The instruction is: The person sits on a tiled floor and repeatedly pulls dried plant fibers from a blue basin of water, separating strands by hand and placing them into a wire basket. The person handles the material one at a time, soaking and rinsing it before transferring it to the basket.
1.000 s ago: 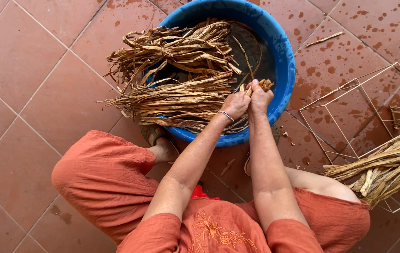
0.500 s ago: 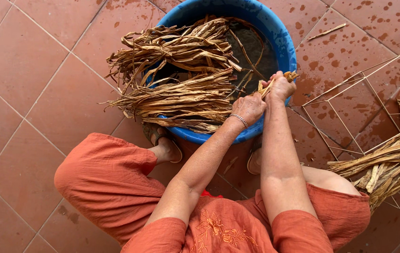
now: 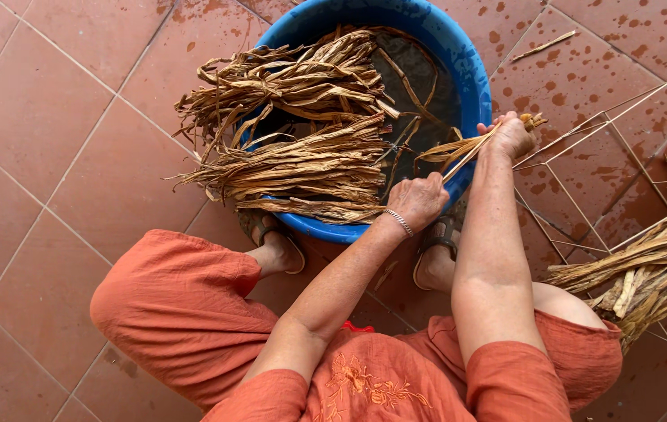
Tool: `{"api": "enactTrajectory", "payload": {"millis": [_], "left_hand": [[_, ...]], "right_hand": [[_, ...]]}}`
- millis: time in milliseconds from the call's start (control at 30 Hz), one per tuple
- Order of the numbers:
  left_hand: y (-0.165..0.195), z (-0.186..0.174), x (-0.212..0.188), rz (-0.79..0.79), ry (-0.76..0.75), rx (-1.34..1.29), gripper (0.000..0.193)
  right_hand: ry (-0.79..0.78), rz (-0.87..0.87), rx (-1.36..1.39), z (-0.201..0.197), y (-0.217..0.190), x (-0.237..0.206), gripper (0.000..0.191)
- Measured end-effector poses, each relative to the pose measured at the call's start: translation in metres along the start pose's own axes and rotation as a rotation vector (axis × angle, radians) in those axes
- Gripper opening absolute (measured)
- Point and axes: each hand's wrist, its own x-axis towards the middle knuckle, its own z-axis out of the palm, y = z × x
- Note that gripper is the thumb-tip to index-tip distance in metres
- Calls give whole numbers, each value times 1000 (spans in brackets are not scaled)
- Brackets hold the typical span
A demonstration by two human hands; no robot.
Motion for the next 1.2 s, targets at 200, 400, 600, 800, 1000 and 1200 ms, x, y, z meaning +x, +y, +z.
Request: {"api": "enactTrajectory", "payload": {"millis": [200,400,600,800,1000,1200], "left_hand": [[1,-13,-21,80,31,-71,20],[-8,-30,-45,129,52,-82,17],[-18,-46,-70,197,79,-100,16],[-28,-62,-93,246,97,-116,14],[-37,-81,-116,260,85,-109,13],[-51,-97,-132,188,25,-118,12]], "right_hand": [[87,-60,-20,-8,-18,5,11],[119,-107,0,-6,-33,33,17],[124,-129,72,-9,-58,68,13],[87,-186,64,-14,-78,89,10],[104,-276,126,-26,-103,103,10],[105,-383,147,-34,-119,116,9]]}}
